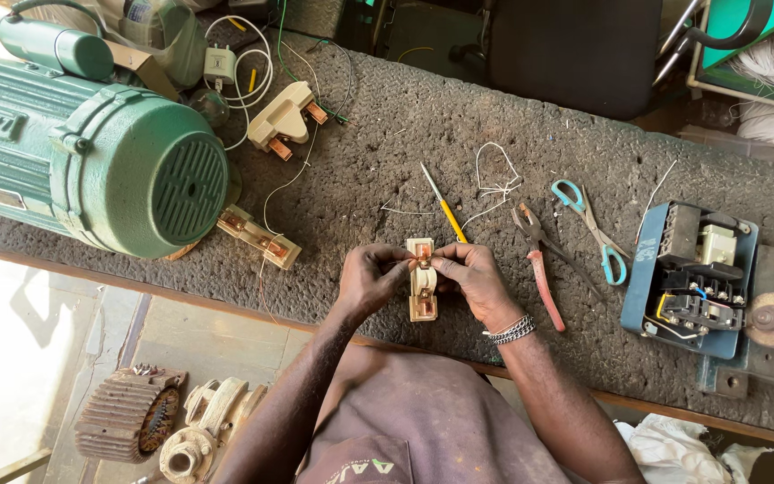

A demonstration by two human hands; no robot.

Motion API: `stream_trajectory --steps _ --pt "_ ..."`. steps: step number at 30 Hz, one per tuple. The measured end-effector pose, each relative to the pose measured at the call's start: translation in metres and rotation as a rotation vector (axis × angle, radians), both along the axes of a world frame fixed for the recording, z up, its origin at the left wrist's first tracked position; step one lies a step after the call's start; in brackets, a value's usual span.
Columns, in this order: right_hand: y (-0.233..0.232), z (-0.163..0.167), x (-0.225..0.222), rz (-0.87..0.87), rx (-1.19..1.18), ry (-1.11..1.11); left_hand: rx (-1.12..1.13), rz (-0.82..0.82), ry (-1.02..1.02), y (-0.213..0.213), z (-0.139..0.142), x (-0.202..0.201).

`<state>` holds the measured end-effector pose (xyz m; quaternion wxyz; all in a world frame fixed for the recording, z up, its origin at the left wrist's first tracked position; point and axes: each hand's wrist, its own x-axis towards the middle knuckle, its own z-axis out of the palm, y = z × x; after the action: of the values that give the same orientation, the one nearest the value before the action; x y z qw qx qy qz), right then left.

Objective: The person strips and cuts copper wires, then connects them to terminals on small beige electrical components using a screwdriver and pliers. The person repeats this process for multiple components on a workbench.

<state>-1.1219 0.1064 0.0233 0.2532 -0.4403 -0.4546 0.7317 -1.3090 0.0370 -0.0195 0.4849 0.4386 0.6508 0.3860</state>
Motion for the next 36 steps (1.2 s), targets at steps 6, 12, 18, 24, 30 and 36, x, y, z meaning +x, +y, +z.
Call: stream_trajectory --steps 6,12,18,24,30,36 --pt "0.002 0.000 -0.001 0.003 0.108 -0.087 -0.029 -0.037 -0.007 0.002 0.008 -0.004" --pt "0.004 0.005 0.002 0.025 0.073 -0.132 0.017 -0.109 -0.012 0.002 0.012 -0.009" --pt "0.005 0.006 0.002 0.177 0.745 -0.438 0.125 -0.171 -0.005 0.002 0.011 -0.013" --pt "0.004 0.003 0.000 0.190 0.730 -0.347 0.038 -0.198 0.186 -0.001 0.015 -0.012" --pt "0.006 0.001 0.002 0.215 0.610 -0.270 0.095 -0.189 0.337 -0.003 0.027 -0.003" --pt "0.008 0.001 0.007 0.181 0.307 -0.275 0.076 -0.246 0.571 -0.005 0.052 0.007"
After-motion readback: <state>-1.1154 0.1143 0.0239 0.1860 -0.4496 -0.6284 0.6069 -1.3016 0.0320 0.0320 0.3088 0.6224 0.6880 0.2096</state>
